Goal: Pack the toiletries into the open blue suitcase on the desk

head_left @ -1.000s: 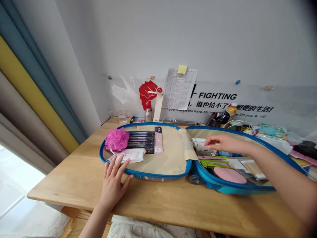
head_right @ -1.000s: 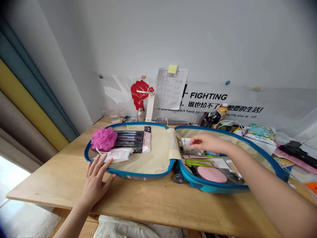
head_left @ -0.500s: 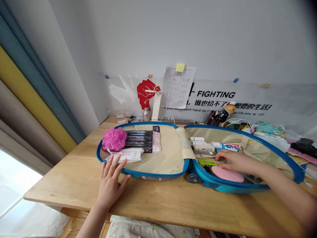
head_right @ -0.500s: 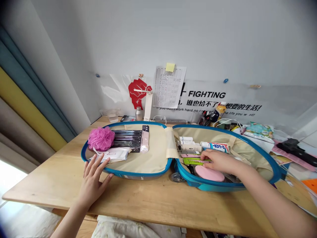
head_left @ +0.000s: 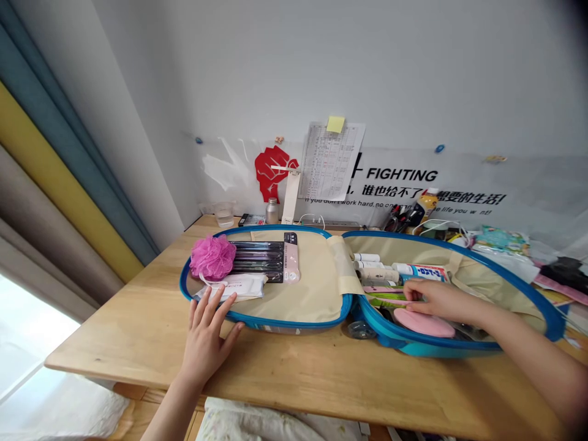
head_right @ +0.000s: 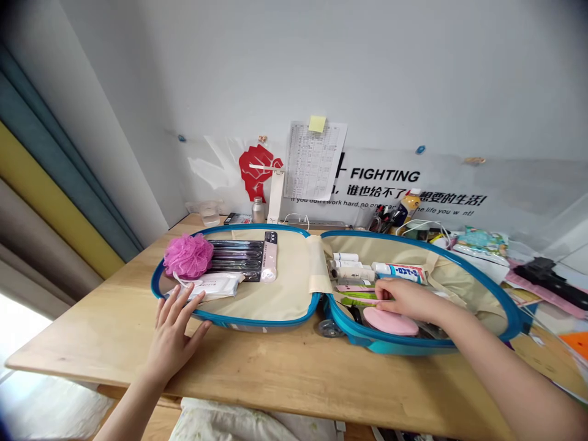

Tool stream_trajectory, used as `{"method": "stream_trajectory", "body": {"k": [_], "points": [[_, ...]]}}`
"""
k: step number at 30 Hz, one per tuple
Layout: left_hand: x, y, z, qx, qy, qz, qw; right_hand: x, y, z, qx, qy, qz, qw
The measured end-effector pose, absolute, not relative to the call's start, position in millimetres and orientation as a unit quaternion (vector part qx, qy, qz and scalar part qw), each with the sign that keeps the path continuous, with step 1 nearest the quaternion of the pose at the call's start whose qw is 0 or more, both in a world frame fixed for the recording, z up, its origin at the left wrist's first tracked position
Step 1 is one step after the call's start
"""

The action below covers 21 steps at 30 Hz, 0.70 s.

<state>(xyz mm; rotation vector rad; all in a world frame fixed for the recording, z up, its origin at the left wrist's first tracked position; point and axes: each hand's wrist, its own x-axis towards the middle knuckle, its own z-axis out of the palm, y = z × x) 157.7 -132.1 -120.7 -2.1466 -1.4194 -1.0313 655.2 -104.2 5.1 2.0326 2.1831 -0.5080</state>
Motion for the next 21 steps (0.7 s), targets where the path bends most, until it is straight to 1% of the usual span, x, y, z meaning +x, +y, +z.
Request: {"method": "stream_trajectory", "body": {"k": [5, 7, 10, 13, 15, 18, 21], "points": [[158.1, -132.1, -120.6, -0.761, -0.501, -0.365, 0.190, 667.9, -103.7, -0.7, 0.666, 0.713, -0.218, 0.023], [158.1, -132.1, -120.7, -0.762, -0.502, -0.363, 0.191, 671.1, -104.8, 3.0, 0.671, 0.700, -0.243, -0.013], [158.0, -132.1, -120.9, -0.762, -0.504, -0.361, 0.190, 667.3, -106.8, 16.5, 0.684, 0.659, -0.287, -0.121], [157.5, -132.0, -121.6, -0.760, -0.509, -0.361, 0.181, 648.7, -105.5, 33.8, 0.704, 0.605, -0.284, -0.239], [157.0, -131.9, -122.3, -0.760, -0.510, -0.363, 0.174, 627.6, -100.7, 43.4, 0.703, 0.582, -0.293, -0.285], [156.7, -131.9, -123.2, -0.758, -0.513, -0.368, 0.164, 585.2, -86.4, 51.5, 0.657, 0.619, -0.323, -0.283], [157.3, -132.5, -122.6, -0.756, -0.518, -0.368, 0.159, 535.2, -65.8, 49.9, 0.611, 0.684, -0.326, -0.230]]}}
